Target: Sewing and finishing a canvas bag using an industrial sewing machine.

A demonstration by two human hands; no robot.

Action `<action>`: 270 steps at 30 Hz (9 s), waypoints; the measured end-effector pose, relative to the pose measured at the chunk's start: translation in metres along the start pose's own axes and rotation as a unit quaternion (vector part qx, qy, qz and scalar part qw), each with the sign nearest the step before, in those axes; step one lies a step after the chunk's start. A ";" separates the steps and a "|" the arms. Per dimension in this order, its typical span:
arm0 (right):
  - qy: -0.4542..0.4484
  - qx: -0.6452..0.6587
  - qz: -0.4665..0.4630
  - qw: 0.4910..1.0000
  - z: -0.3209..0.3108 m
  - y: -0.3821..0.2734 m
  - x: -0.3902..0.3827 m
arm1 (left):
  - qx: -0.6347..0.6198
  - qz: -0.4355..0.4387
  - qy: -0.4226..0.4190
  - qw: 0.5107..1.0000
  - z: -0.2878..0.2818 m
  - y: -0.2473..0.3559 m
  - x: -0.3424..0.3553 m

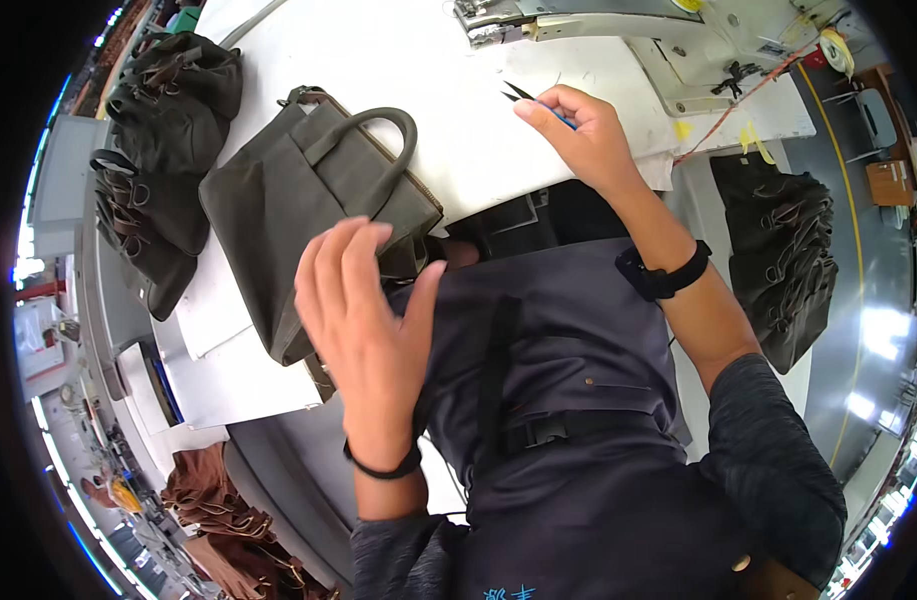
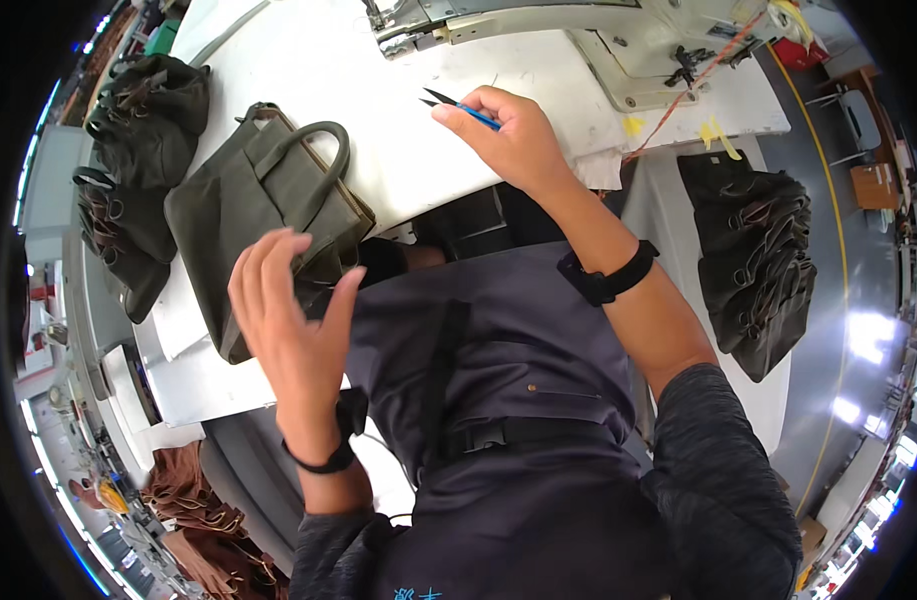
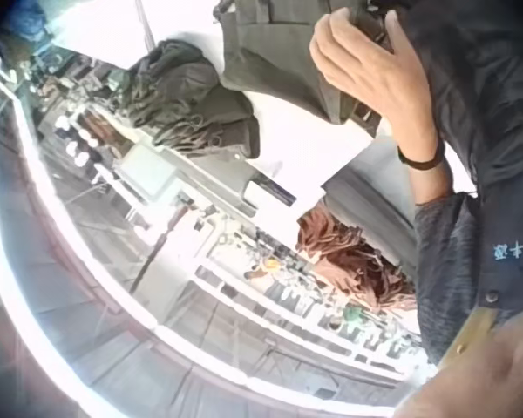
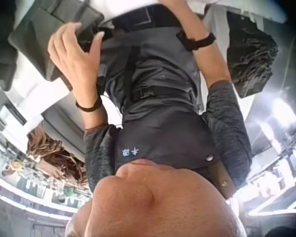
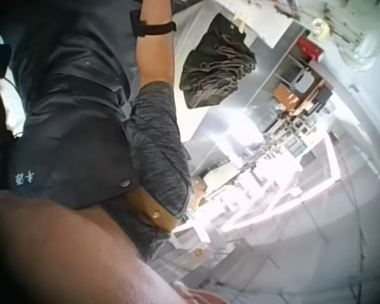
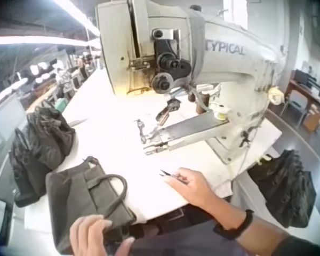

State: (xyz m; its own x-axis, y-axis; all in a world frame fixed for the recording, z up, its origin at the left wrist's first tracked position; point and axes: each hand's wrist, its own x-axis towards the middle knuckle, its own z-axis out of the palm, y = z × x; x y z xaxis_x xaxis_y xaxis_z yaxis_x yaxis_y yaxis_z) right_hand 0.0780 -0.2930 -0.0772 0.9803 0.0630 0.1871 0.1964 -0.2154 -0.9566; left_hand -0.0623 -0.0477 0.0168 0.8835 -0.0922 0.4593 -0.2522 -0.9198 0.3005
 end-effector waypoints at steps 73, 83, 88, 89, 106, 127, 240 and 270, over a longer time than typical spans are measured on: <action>-0.174 0.431 0.321 0.825 0.087 -0.054 -0.066 | -0.104 0.052 0.149 0.982 0.055 -0.023 -0.020; -0.180 0.394 0.258 0.864 0.088 -0.042 -0.074 | -0.111 0.076 0.114 0.984 0.061 -0.025 -0.022; -0.189 0.375 0.219 0.881 0.086 -0.039 -0.075 | -0.143 0.048 0.116 0.982 0.070 -0.022 -0.022; -0.187 0.355 0.199 0.894 0.087 -0.038 -0.075 | -0.145 0.038 0.118 0.982 0.070 -0.022 -0.022; -0.113 0.015 0.099 0.989 0.027 -0.028 -0.057 | -0.091 0.171 0.117 0.974 0.063 -0.061 0.022; 0.130 -0.336 -0.180 0.915 -0.058 0.046 0.039 | -0.392 -0.001 -0.278 0.877 0.085 -0.018 0.214; -0.017 0.114 0.020 0.993 -0.022 -0.037 -0.048 | 0.018 0.269 -0.048 0.962 0.042 0.033 0.096; 0.146 0.444 0.243 0.850 -0.174 0.007 -0.116 | -0.188 0.123 -0.211 0.951 0.136 0.079 0.061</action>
State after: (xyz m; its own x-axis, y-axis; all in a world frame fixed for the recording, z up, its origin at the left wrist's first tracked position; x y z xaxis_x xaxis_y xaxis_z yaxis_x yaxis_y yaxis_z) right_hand -0.0305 -0.4711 -0.0669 0.9304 -0.0955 -0.3538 -0.1980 0.6814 -0.7046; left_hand 0.0256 -0.1778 -0.0452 0.8396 -0.5044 0.2016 -0.5245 -0.6564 0.5422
